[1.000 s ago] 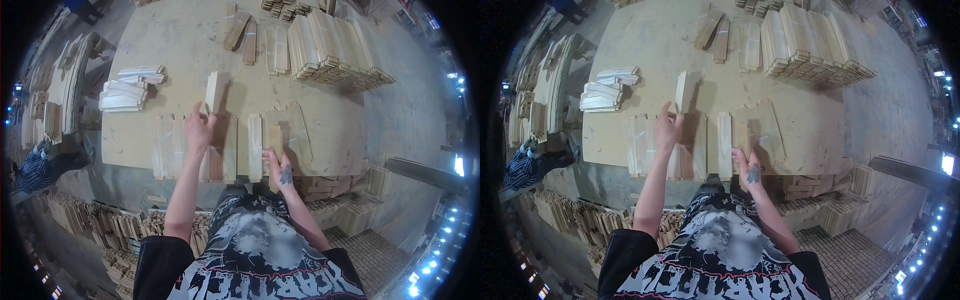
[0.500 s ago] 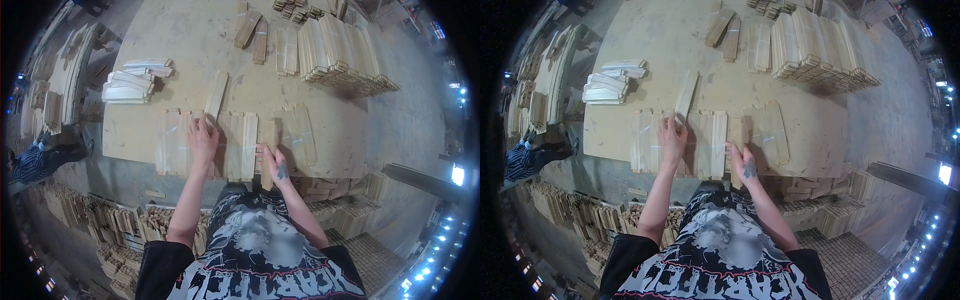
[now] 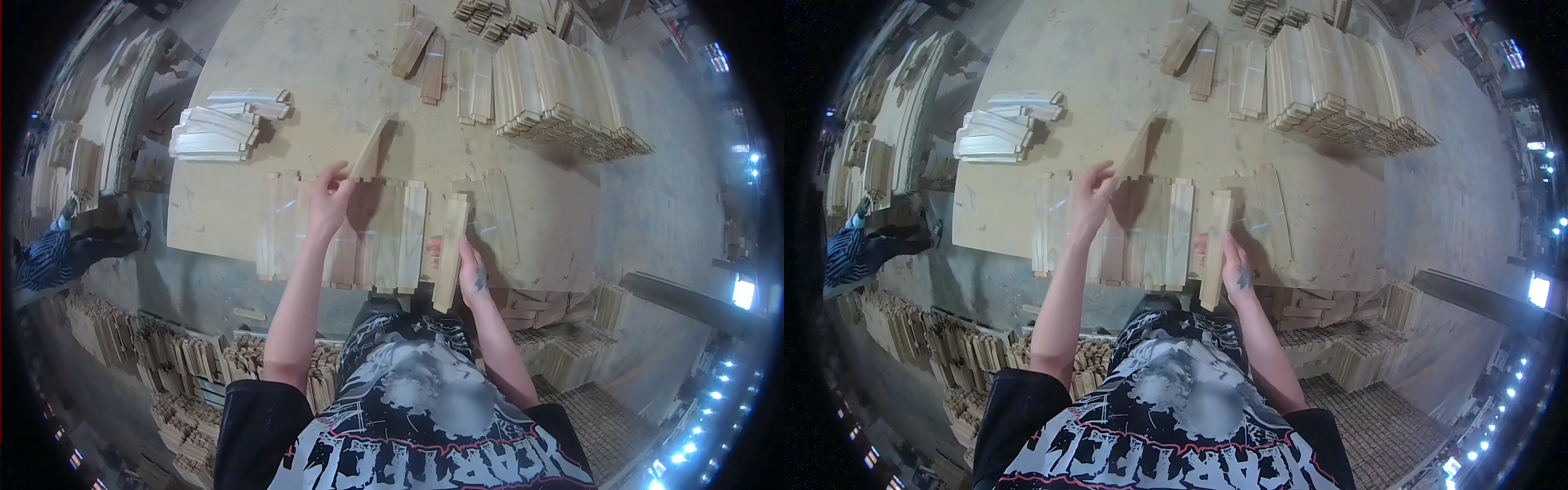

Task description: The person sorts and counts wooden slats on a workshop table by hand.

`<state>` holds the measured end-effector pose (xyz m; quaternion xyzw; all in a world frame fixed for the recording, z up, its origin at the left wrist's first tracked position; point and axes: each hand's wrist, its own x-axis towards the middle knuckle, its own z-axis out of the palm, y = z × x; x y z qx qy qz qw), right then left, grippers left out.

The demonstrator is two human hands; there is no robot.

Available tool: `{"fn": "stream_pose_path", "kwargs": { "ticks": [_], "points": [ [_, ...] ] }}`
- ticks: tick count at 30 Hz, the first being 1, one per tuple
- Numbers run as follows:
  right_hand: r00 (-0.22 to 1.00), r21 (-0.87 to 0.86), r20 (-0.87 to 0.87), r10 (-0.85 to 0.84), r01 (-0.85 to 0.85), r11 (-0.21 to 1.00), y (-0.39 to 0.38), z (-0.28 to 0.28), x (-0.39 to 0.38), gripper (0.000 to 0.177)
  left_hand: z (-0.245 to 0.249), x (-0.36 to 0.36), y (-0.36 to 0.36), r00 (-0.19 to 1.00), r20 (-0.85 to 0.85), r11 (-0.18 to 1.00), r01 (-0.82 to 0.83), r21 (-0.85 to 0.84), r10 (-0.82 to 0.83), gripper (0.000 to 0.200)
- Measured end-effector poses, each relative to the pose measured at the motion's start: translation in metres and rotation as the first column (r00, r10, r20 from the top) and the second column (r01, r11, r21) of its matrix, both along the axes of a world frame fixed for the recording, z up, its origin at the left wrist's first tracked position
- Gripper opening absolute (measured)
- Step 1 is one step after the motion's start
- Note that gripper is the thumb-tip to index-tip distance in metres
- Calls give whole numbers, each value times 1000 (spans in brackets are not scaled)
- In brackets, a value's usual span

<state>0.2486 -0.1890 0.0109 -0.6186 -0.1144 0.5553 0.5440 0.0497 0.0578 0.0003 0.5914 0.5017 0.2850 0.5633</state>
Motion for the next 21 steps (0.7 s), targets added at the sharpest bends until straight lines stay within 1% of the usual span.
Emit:
{"fn": "stream_pose_path", "kwargs": {
  "ticks": [2, 3, 6, 8, 10, 11, 12, 14, 15, 16, 18, 19, 21],
  "points": [
    [1000, -11, -22, -10, 10, 1000, 0, 10, -1, 60, -7, -6, -15, 983, 158, 969, -59, -241, 99, 35],
    [999, -19, -41, -13, 12, 1000, -1, 13, 0, 60, -7, -8, -25, 961, 224, 930, -71, -362, 161, 33],
    [997, -45, -72, -24, 21, 999, -2, 17, 2, 56, 15, -2, -47, 985, 133, 864, -30, -502, 111, 33],
    [998, -56, -61, -35, 32, 998, -2, 17, 3, 52, 7, 3, -58, 979, 169, 878, -17, -479, 111, 29],
    [997, -46, 76, -26, 30, 998, -5, 14, 11, 46, -1, 6, -66, 967, 232, 881, 13, -473, 110, 28],
    [989, -40, 144, -23, 30, 999, -7, 13, 17, 43, -5, 7, -70, 968, 234, 872, 37, -488, 90, 29],
    [955, -41, 295, -15, 28, 999, -8, 17, 22, 43, -4, 8, -75, 969, 238, 862, 63, -502, 68, 30],
    [818, -47, 575, 1, 32, 998, -13, 30, 38, 44, -3, 12, -88, 966, 255, 846, 109, -522, 33, 33],
    [813, -60, 581, -43, 95, 994, -17, 28, 50, 54, -2, 16, -97, 963, 269, 839, 131, -528, 19, 34],
    [744, -38, 667, -41, 89, 995, -23, 23, 64, 56, 1, 20, -107, 959, 282, 832, 154, -533, 4, 36],
    [579, 1, 815, -40, 68, 998, -32, 20, 89, 59, 5, 30, -126, 955, 297, 835, 144, -531, 24, 36],
    [532, -60, 846, -2, 99, 993, -35, 24, 100, 63, 6, 34, -134, 957, 289, 841, 135, -524, 26, 35],
    [457, -106, 889, 31, 140, 984, -39, 20, 120, 62, 3, 40, -149, 960, 278, 863, 121, -491, 23, 34]
  ]
}}
